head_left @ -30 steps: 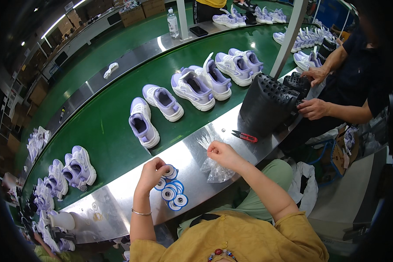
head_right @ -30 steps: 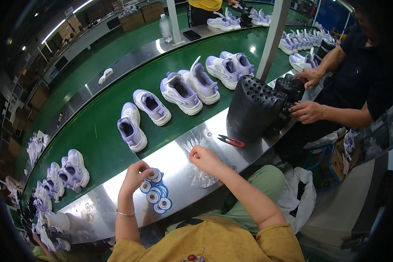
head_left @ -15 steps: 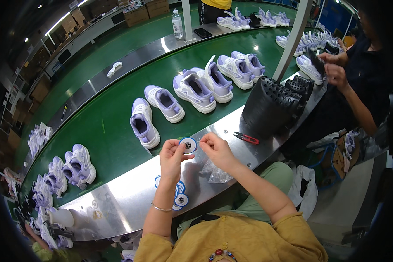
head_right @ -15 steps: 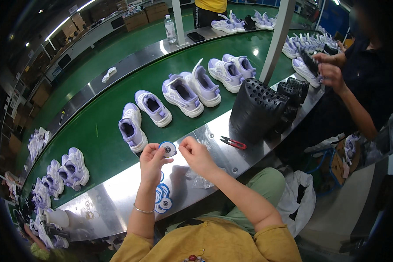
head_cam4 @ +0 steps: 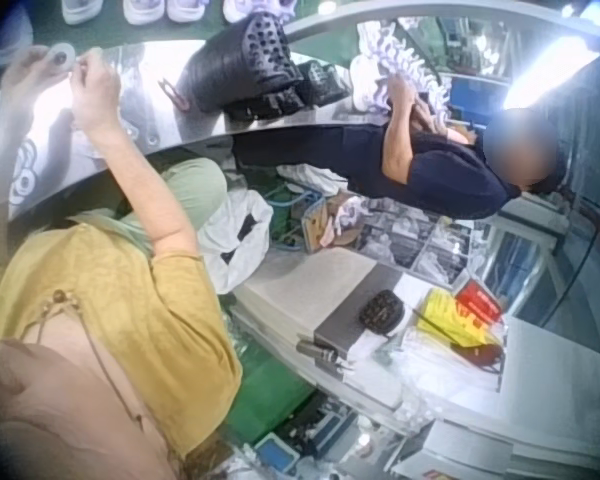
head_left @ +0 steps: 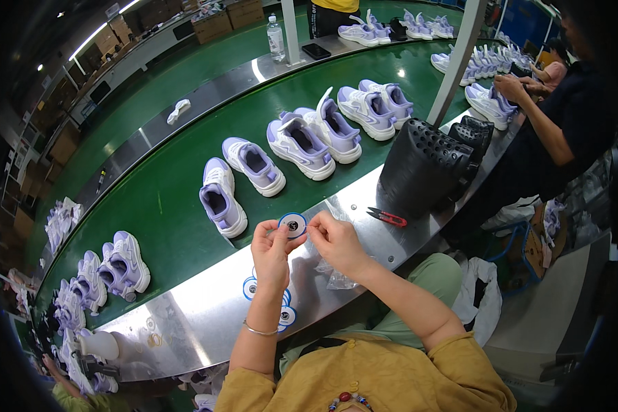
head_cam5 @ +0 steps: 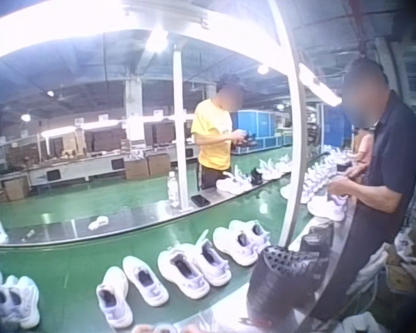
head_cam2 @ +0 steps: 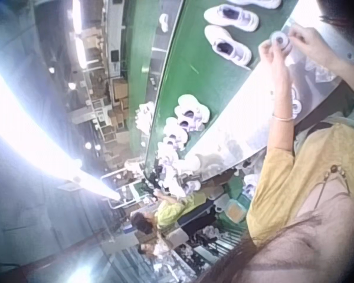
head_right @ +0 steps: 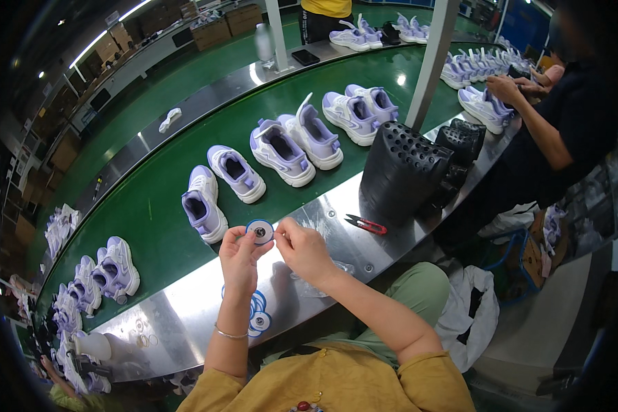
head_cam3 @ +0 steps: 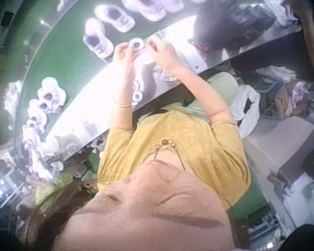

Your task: The person attaches tags to shoes by threading plastic fasteners through round labels and shoe loops by hand.

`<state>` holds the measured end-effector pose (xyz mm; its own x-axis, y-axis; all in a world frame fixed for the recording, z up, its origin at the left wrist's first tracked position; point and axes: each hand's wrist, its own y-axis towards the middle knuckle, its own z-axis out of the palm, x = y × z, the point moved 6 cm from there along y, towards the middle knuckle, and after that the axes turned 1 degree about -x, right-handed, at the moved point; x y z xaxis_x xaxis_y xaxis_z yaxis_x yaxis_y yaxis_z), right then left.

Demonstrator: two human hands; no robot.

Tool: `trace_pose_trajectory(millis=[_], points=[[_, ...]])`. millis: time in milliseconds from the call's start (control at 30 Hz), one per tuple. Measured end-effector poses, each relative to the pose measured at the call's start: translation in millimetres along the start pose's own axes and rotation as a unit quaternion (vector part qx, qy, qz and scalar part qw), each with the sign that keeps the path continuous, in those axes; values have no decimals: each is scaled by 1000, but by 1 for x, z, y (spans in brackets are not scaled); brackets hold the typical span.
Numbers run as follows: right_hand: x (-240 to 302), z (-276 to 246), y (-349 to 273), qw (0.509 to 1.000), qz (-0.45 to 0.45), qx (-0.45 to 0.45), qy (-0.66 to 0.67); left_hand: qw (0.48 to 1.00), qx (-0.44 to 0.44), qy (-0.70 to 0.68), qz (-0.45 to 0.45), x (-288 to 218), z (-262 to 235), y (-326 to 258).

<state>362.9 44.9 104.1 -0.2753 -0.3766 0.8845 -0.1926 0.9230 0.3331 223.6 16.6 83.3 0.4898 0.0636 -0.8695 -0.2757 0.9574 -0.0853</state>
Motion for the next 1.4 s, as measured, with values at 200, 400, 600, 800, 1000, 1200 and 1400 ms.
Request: trace_pose_trajectory(millis=[200, 400, 600, 800, 1000, 1200, 1400], points=[[8, -8, -1, 999, 2, -15, -52, 1000, 2, -13, 22, -6, 13, -8], [14, -14, -7, 999, 16, -23, -44, 999, -2, -39, 29, -10, 22, -20], [12, -23, -9, 998, 14, -49, -29, 998, 9, -47, 27, -8, 36, -27], [10, -31, -9, 1000, 12, -24, 13, 993, 39, -107, -13, 2, 39, -20], [0, -43, -11, 998, -39, -19, -43, 994, 78, -44, -67, 11, 53, -15], [7, -54, -6, 994, -90, -8, -66, 991, 89, -22, -95, 19, 57, -6], [-23, -51, 2, 987, 73, 84, 112, 990, 80, 113, -11, 20, 60, 6]])
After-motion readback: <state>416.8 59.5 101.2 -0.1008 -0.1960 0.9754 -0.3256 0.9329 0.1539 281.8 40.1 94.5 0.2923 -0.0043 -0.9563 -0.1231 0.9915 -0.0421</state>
